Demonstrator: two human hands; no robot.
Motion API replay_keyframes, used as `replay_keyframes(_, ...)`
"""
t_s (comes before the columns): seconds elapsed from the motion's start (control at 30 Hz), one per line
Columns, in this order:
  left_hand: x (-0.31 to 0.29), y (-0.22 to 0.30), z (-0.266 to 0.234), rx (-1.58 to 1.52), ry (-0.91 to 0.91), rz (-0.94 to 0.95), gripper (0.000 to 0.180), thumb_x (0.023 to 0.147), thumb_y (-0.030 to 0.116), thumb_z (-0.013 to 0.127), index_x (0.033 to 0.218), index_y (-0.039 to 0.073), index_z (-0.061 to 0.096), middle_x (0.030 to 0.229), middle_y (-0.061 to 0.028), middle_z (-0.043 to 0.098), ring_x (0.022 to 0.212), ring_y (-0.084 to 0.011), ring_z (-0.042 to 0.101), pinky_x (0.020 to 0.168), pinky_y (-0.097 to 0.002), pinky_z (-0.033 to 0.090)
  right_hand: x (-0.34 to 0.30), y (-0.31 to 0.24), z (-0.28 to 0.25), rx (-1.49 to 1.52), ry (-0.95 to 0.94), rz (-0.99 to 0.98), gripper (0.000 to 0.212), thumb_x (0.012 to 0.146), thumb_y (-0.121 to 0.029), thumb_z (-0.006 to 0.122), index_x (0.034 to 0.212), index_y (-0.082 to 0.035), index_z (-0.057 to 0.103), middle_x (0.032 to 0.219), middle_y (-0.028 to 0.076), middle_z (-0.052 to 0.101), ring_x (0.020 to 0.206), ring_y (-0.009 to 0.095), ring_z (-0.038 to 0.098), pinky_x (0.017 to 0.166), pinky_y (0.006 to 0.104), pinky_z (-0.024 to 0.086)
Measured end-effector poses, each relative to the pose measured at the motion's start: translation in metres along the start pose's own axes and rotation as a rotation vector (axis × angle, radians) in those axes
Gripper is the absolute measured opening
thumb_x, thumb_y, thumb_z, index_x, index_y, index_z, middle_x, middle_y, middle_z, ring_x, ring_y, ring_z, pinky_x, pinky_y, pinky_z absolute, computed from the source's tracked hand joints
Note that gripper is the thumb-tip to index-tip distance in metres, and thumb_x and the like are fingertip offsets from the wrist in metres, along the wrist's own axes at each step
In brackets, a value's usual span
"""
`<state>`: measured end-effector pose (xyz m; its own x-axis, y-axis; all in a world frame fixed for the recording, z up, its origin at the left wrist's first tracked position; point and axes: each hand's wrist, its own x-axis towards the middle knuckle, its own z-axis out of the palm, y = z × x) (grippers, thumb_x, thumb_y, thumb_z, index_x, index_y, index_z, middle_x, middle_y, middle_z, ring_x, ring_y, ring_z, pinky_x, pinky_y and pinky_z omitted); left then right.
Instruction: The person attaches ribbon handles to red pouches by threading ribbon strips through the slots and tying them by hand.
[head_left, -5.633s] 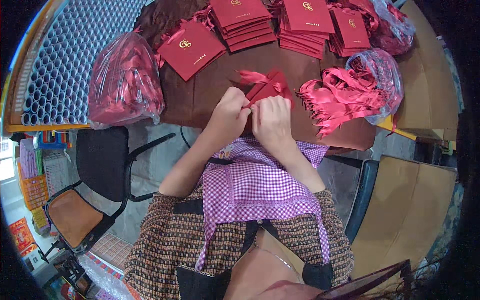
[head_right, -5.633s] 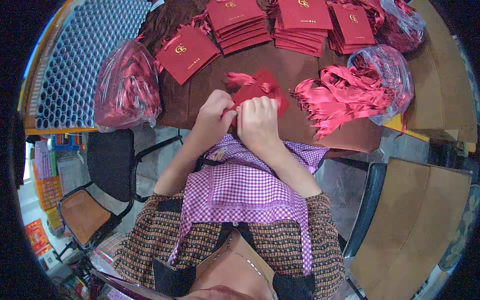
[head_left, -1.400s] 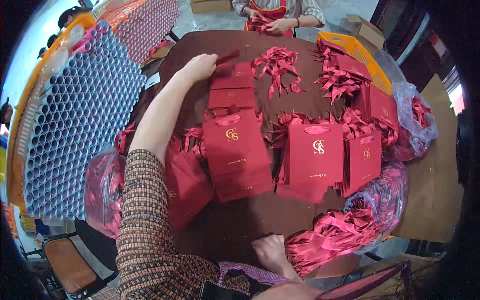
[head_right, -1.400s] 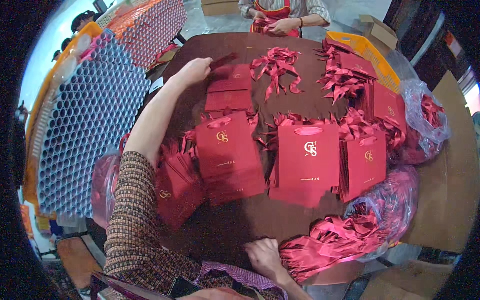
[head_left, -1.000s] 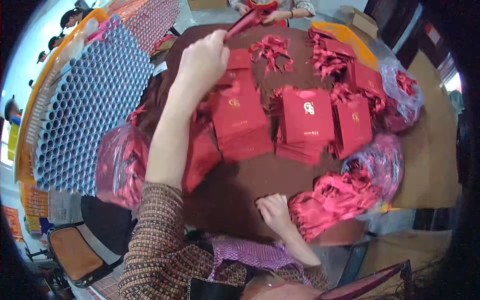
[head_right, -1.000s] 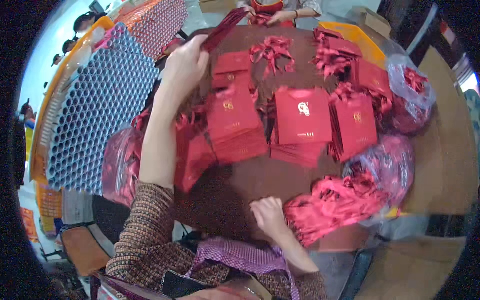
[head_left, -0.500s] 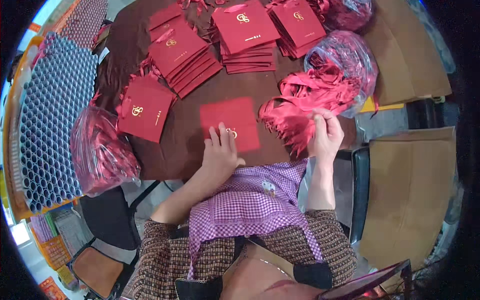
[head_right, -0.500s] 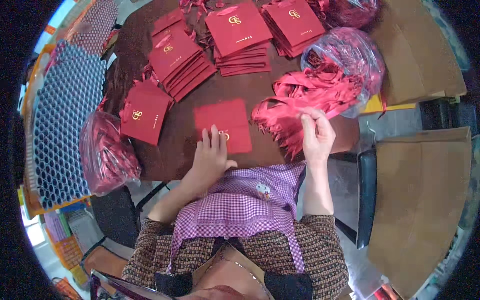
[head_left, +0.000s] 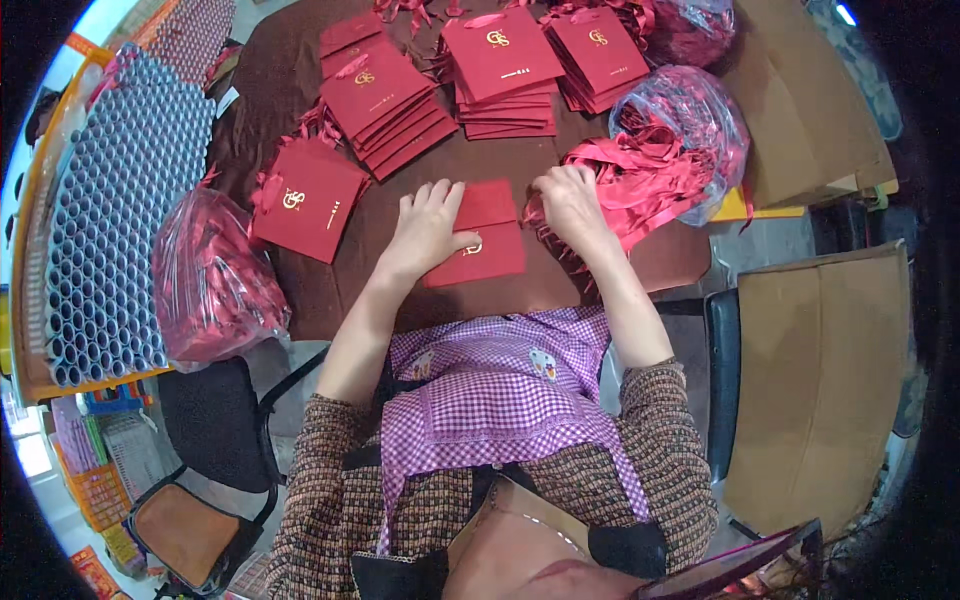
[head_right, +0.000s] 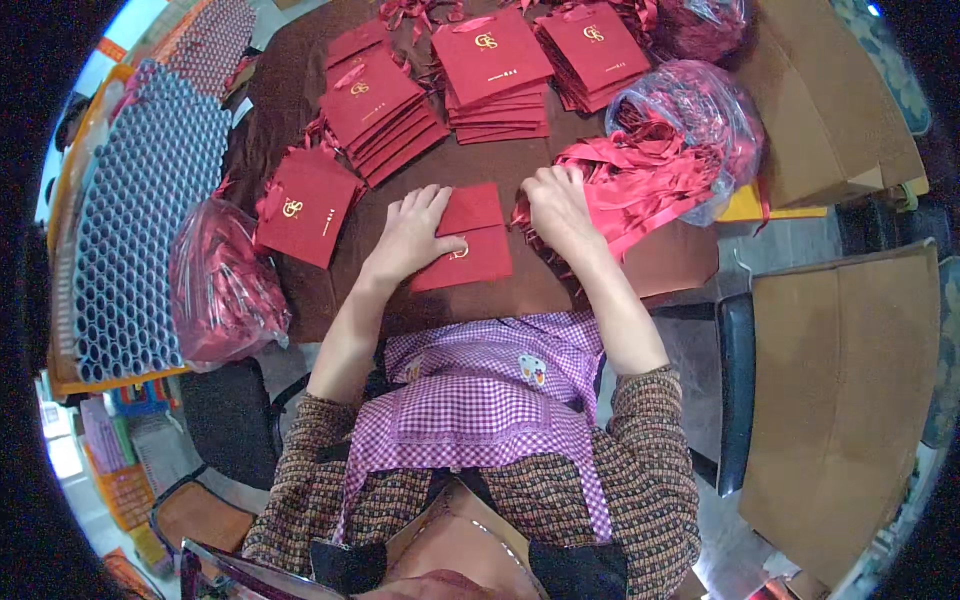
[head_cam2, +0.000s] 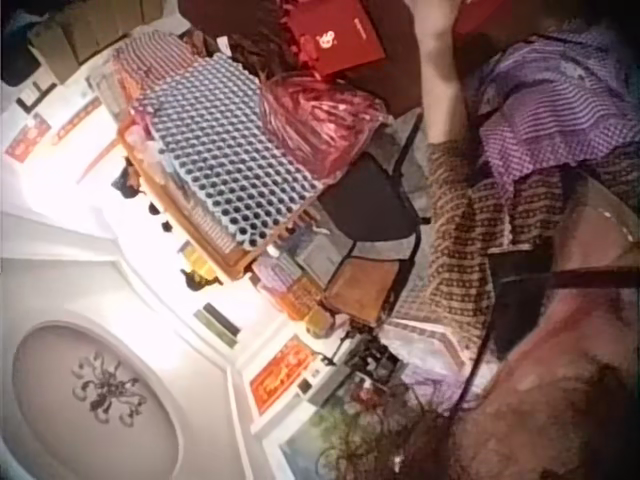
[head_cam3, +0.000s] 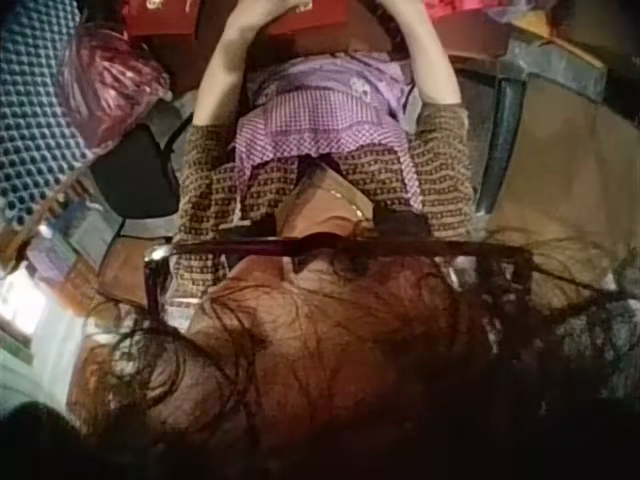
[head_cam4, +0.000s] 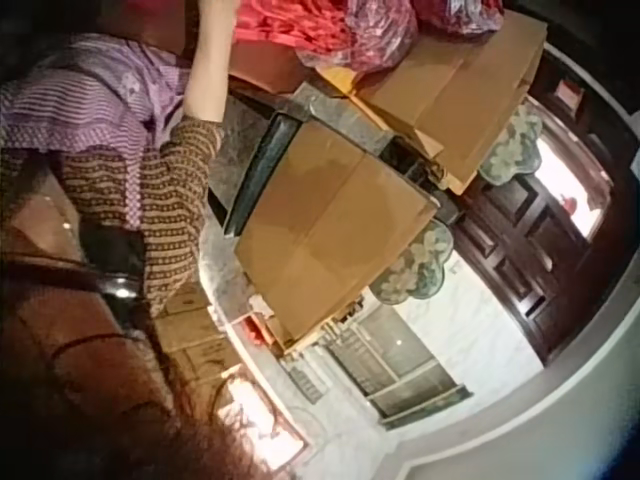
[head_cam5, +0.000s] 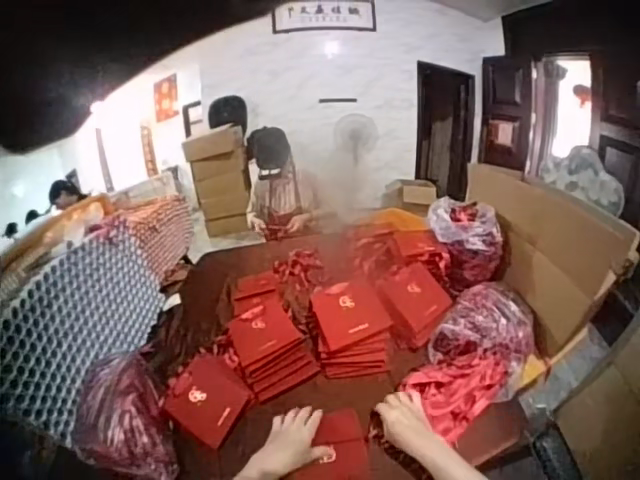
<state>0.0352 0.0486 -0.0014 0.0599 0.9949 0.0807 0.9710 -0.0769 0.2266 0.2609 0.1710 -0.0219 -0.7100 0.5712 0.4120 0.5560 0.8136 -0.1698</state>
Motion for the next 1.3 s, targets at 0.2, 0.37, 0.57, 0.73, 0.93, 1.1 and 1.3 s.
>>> replay_keyframes(0.2,-0.008,-0.005,-0.006,0.022,0.032,-0.155,0.08,0.072,0.05,0.073,0.13,0.001,0.048,0.123,-0.015,0.054,0.113,-0.0333,0.051,0.09,-0.0463,0.04,0.002,0.004,-0.018,0.035,0.093,0.061,0.013,0.08,-0.009,0.061,0.092,-0.006,0.066,0.087,0.01,0.063,0.097,0.028,0.057,0.09,0.0448,0.036)
replay_keyframes(0.37,-0.005,-0.008,-0.007,-0.02,-0.028,-0.181,0.083,0.072,0.054,0.071,0.132,0.001,0.047,0.126,-0.018,0.051,0.115,-0.0356,0.05,0.091,-0.0483,0.04,-0.011,-0.027,-0.046,0.238,0.188,0.119,0.016,0.08,-0.004,0.062,0.096,-0.003,0.064,0.095,0.014,0.064,0.097,0.03,0.06,0.087,0.042,0.043)
replay_keyframes(0.57,-0.014,0.01,-0.018,0.105,0.082,-0.039,0.088,0.074,0.052,0.071,0.14,0.004,0.039,0.147,-0.0257,0.031,0.134,-0.0431,0.031,0.106,-0.0529,0.03,-0.075,-0.059,-0.045,0.443,-0.001,0.3,0.023,0.085,-0.008,0.063,0.106,0.001,0.061,0.095,0.017,0.065,0.089,0.034,0.064,0.079,0.0392,0.05)
replay_keyframes(0.73,-0.002,-0.004,-0.011,0.046,0.084,-0.011,0.084,0.077,0.051,0.068,0.14,0.004,0.038,0.145,-0.0254,0.033,0.133,-0.0428,0.033,0.104,-0.0522,0.033,-0.093,-0.09,-0.034,1.326,-0.256,0.878,0.046,0.092,-0.01,0.057,0.134,0.005,0.045,0.119,0.017,0.062,0.1,0.02,0.064,0.083,0.0306,0.053)
replay_keyframes(0.93,-0.013,0.006,-0.004,0.212,-0.072,-0.172,0.078,0.078,0.057,0.062,0.129,0.001,0.046,0.112,-0.0175,0.056,0.102,-0.0348,0.056,0.083,-0.0458,0.048,-0.092,-0.1,-0.013,1.95,-0.101,0.95,0.068,0.092,-0.009,0.058,0.146,0.006,0.019,0.138,0.021,0.044,0.12,0.028,0.052,0.096,0.039,0.047)
replay_keyframes(1.1,-0.043,0.01,0.009,0.332,0.091,-0.31,0.077,0.082,0.063,0.054,0.115,-0.007,0.053,0.097,-0.0201,0.059,0.084,-0.0313,0.064,0.06,-0.0376,0.056,-0.044,-0.106,0.006,1.843,0.055,0.919,0.07,0.09,-0.007,0.059,0.146,0.007,0.019,0.145,0.023,0.036,0.128,0.03,0.046,0.103,0.0397,0.041)
replay_keyframes(1.3,-0.079,0.039,-0.016,0.096,-0.041,-0.267,0.058,0.088,0.056,0.054,0.091,-0.001,0.059,0.074,-0.0186,0.064,0.071,-0.035,0.067,0.057,-0.0412,0.053,0.036,-0.07,0.051,1.111,0.001,0.335,0.041,0.085,-0.004,0.055,0.125,0.005,0.052,0.119,0.022,0.06,0.111,0.028,0.06,0.096,0.0352,0.047)
